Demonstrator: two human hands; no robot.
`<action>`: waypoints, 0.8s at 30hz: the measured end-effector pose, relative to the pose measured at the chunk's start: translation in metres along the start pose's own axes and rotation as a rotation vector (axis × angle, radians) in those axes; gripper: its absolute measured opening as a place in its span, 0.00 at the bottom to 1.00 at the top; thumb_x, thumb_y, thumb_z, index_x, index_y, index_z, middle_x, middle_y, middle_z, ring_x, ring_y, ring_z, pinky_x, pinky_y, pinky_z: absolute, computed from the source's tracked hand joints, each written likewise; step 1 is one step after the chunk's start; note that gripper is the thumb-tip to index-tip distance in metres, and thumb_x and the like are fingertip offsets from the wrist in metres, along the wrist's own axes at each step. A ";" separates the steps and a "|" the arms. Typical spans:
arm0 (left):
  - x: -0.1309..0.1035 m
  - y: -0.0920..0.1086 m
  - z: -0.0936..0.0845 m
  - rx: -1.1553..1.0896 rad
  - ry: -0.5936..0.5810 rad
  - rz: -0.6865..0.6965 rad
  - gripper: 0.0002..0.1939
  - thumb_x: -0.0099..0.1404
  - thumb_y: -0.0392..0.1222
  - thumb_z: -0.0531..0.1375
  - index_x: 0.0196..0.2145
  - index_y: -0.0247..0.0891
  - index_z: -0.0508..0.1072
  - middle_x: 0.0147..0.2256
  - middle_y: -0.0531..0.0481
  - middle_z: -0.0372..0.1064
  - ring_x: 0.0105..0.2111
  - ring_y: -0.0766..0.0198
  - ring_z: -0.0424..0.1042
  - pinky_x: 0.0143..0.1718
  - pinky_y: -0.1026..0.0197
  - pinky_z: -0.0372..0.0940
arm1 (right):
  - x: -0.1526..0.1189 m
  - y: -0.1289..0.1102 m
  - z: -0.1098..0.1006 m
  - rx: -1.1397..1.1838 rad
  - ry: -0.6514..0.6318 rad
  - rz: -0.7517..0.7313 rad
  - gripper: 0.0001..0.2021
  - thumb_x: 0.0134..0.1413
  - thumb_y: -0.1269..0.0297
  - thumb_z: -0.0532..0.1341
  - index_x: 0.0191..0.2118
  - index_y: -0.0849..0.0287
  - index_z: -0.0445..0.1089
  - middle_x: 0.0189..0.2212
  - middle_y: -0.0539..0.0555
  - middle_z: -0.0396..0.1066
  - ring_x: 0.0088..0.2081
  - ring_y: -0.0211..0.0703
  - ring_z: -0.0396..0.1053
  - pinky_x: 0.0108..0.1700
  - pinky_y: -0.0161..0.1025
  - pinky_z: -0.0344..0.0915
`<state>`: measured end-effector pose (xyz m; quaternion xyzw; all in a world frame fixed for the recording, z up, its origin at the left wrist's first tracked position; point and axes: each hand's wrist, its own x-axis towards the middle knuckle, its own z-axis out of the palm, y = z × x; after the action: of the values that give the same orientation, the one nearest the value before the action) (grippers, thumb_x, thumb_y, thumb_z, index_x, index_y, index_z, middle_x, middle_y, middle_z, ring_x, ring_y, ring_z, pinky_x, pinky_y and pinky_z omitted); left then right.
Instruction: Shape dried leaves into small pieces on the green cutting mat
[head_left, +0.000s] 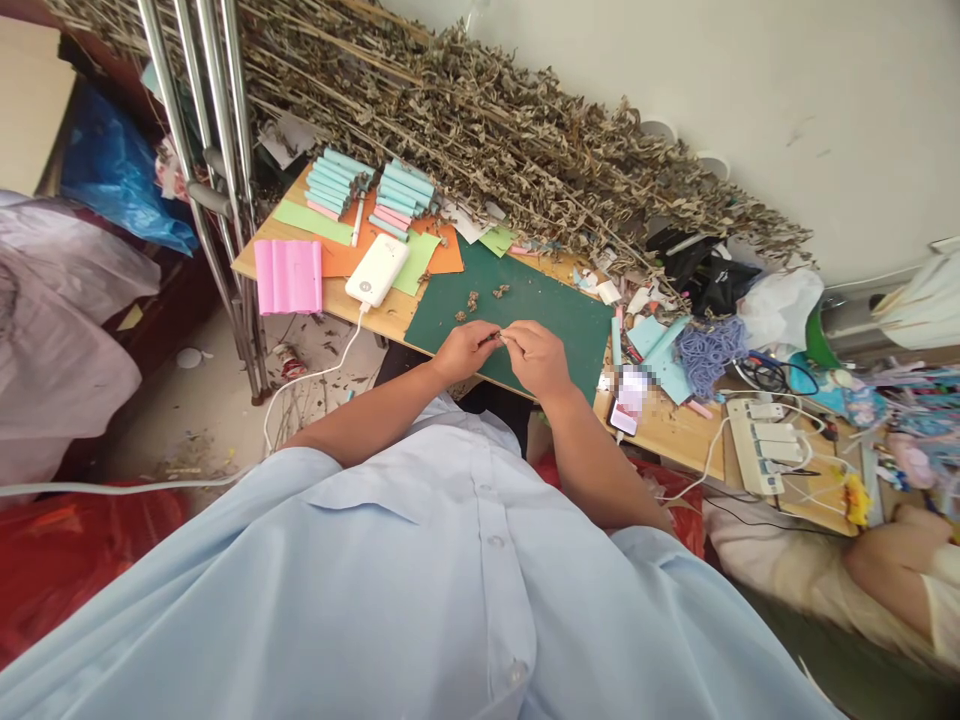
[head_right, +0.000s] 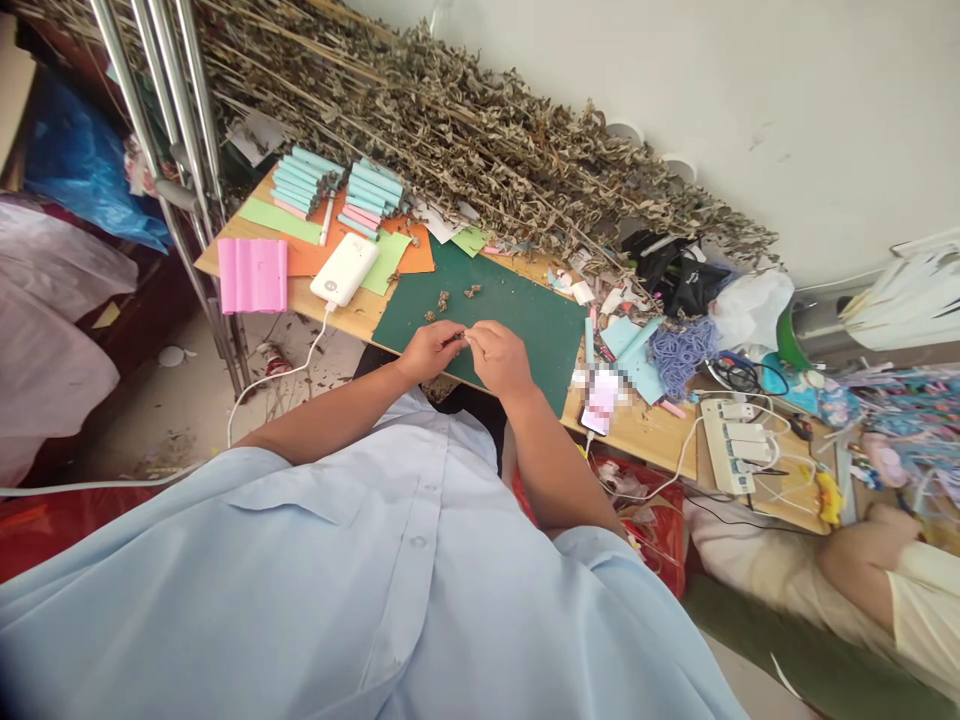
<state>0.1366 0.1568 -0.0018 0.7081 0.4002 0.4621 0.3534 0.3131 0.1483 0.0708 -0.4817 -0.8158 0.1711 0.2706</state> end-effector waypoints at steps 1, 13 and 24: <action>0.000 -0.001 0.000 -0.001 0.005 0.004 0.12 0.74 0.46 0.59 0.46 0.36 0.79 0.36 0.45 0.76 0.39 0.60 0.74 0.45 0.59 0.67 | 0.002 -0.001 0.000 -0.006 0.001 0.010 0.14 0.70 0.61 0.55 0.42 0.53 0.79 0.45 0.58 0.78 0.49 0.49 0.75 0.56 0.47 0.71; 0.001 -0.008 0.002 0.030 0.012 0.103 0.19 0.76 0.52 0.55 0.41 0.36 0.79 0.34 0.45 0.75 0.37 0.61 0.73 0.42 0.60 0.67 | 0.012 -0.008 -0.007 -0.019 -0.035 0.118 0.04 0.61 0.66 0.62 0.35 0.54 0.74 0.34 0.53 0.76 0.37 0.47 0.72 0.44 0.43 0.68; 0.002 -0.002 0.000 0.042 -0.005 0.120 0.17 0.76 0.50 0.56 0.42 0.35 0.79 0.34 0.45 0.75 0.37 0.61 0.73 0.42 0.60 0.66 | 0.012 -0.008 -0.019 -0.195 -0.219 -0.101 0.12 0.69 0.67 0.52 0.39 0.56 0.73 0.42 0.60 0.75 0.45 0.50 0.71 0.49 0.44 0.67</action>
<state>0.1363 0.1590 -0.0024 0.7391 0.3657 0.4724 0.3113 0.3141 0.1555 0.0932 -0.4427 -0.8762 0.1289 0.1402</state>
